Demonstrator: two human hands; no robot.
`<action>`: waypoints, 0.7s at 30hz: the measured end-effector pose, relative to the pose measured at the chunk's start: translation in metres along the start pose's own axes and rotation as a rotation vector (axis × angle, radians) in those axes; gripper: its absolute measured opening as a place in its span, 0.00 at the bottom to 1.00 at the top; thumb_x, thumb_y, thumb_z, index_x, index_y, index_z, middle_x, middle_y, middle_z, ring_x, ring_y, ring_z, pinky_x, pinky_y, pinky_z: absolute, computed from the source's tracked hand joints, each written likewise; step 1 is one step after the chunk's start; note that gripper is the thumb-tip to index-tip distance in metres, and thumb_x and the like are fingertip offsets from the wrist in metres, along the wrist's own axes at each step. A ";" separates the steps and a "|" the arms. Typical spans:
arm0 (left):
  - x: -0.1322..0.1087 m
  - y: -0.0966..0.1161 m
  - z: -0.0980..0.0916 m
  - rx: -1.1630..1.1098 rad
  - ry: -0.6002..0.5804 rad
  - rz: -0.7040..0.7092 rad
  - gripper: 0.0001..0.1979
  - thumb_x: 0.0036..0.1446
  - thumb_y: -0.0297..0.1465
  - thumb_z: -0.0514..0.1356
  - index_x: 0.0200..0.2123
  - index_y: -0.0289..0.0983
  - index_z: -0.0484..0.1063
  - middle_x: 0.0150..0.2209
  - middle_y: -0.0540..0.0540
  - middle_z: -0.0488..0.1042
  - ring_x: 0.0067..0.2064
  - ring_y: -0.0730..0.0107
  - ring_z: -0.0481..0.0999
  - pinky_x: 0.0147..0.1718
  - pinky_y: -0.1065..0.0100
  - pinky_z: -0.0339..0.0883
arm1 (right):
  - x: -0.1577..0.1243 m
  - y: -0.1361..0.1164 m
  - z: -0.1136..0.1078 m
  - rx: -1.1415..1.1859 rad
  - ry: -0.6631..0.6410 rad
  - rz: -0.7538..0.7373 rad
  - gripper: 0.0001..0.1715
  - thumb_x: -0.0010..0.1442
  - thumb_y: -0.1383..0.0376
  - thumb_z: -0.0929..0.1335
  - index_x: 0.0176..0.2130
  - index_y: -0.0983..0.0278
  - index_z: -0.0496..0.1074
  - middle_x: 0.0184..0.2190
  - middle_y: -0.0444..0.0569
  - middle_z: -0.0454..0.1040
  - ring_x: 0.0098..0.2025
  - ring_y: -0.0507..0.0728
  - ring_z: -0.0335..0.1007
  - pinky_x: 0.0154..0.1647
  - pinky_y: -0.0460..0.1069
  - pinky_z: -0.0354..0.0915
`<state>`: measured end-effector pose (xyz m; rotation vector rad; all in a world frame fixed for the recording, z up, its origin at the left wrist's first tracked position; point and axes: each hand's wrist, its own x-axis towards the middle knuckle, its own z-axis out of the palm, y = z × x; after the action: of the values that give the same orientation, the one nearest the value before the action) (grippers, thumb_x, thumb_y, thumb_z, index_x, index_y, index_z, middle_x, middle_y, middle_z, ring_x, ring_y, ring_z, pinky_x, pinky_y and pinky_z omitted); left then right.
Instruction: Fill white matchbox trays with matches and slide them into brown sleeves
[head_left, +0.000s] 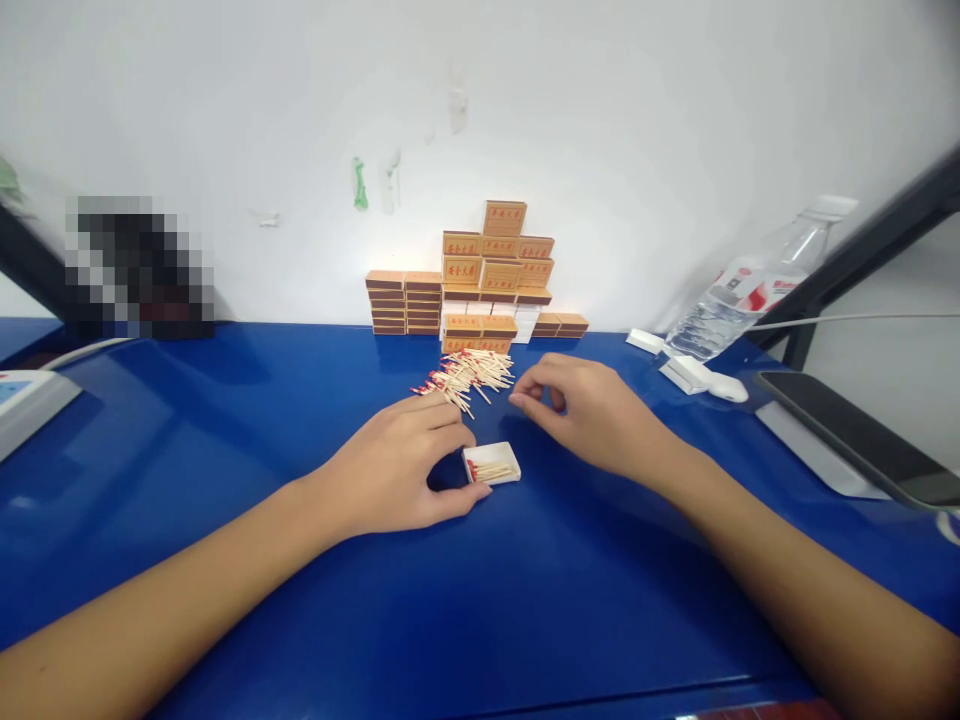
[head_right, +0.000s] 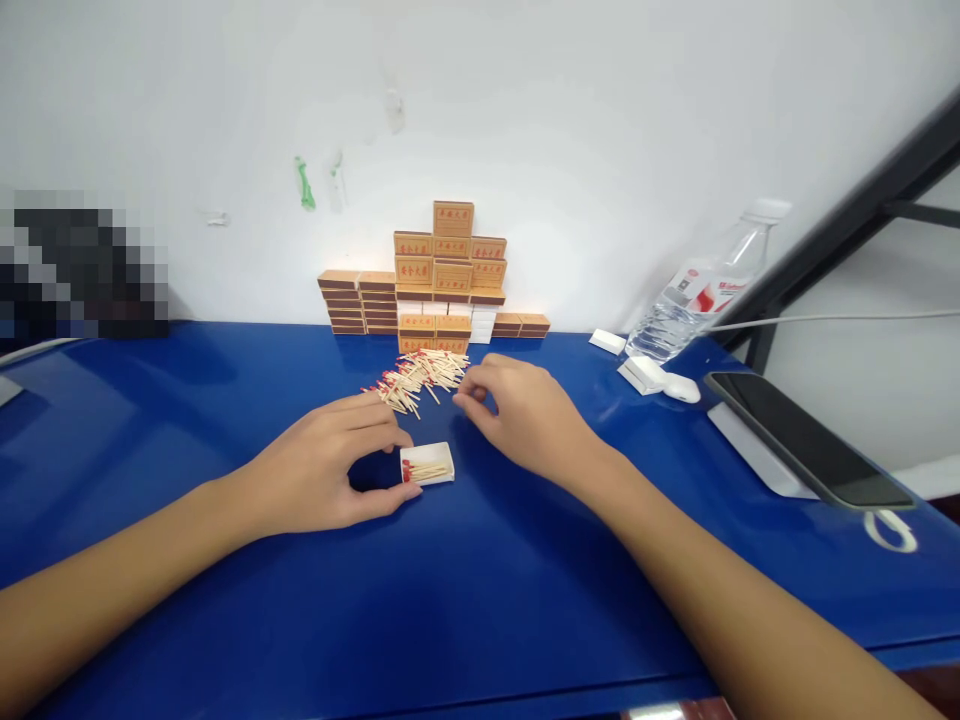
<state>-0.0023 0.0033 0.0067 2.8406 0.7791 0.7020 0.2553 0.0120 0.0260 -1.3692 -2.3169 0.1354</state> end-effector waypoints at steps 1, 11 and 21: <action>0.000 0.001 0.000 -0.001 -0.002 0.001 0.13 0.62 0.42 0.66 0.39 0.37 0.78 0.36 0.46 0.76 0.39 0.61 0.76 0.41 0.60 0.69 | 0.002 0.004 0.003 -0.014 0.017 0.035 0.08 0.68 0.62 0.70 0.37 0.63 0.78 0.34 0.47 0.75 0.33 0.54 0.67 0.35 0.50 0.59; 0.001 0.002 -0.001 0.012 -0.028 -0.003 0.17 0.62 0.45 0.66 0.37 0.35 0.78 0.34 0.47 0.74 0.37 0.63 0.75 0.42 0.59 0.69 | 0.034 0.002 0.037 -0.074 0.078 0.178 0.16 0.63 0.53 0.74 0.36 0.63 0.72 0.38 0.51 0.76 0.39 0.59 0.72 0.39 0.52 0.63; -0.001 -0.001 0.001 0.016 0.001 -0.007 0.15 0.63 0.43 0.65 0.37 0.36 0.78 0.34 0.46 0.75 0.38 0.62 0.75 0.41 0.59 0.69 | 0.026 0.017 0.024 -0.104 -0.012 0.096 0.08 0.69 0.64 0.71 0.36 0.63 0.73 0.37 0.50 0.76 0.39 0.58 0.71 0.39 0.52 0.61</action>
<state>-0.0035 0.0033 0.0054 2.8504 0.7986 0.7000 0.2480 0.0455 0.0074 -1.5358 -2.2965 0.0529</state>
